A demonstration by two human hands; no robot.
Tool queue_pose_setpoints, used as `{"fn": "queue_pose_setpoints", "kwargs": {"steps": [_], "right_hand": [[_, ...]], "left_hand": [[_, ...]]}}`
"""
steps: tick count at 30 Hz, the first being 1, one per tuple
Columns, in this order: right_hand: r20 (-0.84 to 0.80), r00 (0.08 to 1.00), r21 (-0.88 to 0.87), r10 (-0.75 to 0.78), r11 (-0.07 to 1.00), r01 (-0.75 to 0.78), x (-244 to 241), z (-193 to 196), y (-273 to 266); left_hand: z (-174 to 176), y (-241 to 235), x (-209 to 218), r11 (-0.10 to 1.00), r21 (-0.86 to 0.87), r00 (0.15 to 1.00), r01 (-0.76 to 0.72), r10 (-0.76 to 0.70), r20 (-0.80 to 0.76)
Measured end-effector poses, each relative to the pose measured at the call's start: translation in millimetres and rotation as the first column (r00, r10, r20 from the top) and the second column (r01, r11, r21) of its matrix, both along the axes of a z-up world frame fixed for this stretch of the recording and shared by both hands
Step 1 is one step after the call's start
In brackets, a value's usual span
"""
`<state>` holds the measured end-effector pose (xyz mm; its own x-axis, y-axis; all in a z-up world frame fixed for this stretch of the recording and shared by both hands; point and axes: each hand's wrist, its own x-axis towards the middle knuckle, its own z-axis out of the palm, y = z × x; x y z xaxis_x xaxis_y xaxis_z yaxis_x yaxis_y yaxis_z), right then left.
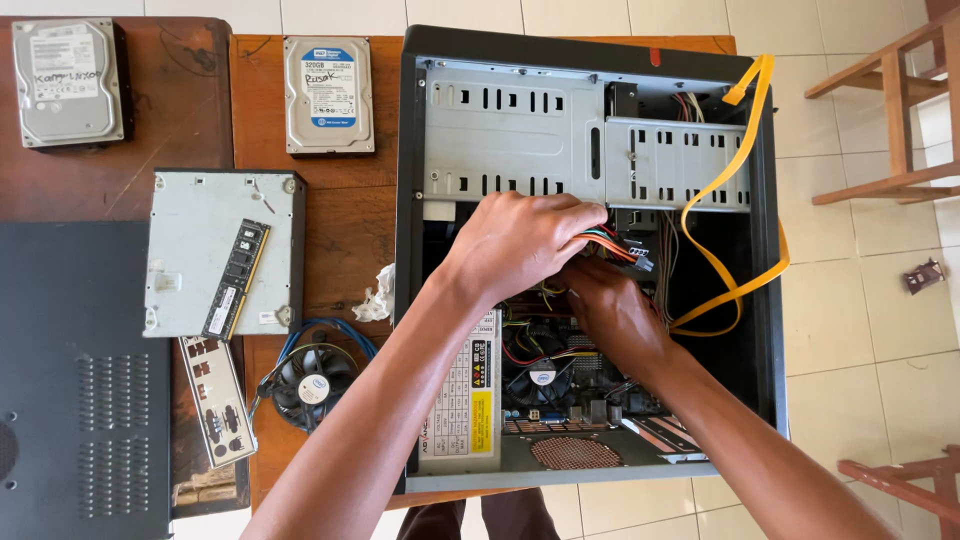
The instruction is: The person connects various internal cables inside a desktop computer case, including power and data cables to the motherboard and drives. The person handles the power supply unit and organizes the wiring within the case.
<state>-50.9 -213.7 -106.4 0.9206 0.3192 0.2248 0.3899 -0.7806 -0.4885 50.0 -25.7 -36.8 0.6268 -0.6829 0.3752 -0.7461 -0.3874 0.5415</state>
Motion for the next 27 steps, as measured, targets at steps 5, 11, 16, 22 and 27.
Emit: {"fn": "queue_pose_setpoints", "kwargs": {"steps": [5, 11, 16, 22, 27], "right_hand": [[-0.044, 0.999, 0.13, 0.0, 0.991, 0.006, 0.0, -2.4, 0.0], [-0.079, 0.994, 0.152, -0.074, 0.985, 0.085, 2.0, -2.3, -0.8], [-0.085, 0.992, 0.125, -0.092, 0.987, 0.103, 1.7, 0.8, 3.1], [-0.106, 0.989, 0.101, -0.1, 0.989, 0.111, 2.3, -2.4, 1.6], [-0.106, 0.988, 0.062, -0.108, 0.991, 0.115, 3.2, 4.7, 2.4]], "left_hand": [[-3.0, -0.7, 0.2, 1.0, 0.004, 1.0, -0.016, 0.016, -0.006], [-4.1, -0.5, 0.9, 1.0, 0.0, 1.0, -0.016, 0.016, -0.012], [-4.9, -1.3, -0.2, 0.999, -0.008, 0.999, -0.033, 0.033, -0.001], [-3.4, -0.8, -1.5, 0.999, -0.016, 0.999, -0.04, 0.039, -0.003], [1.2, 0.1, -0.1, 1.0, -0.012, 0.999, -0.025, 0.024, -0.028]]}}
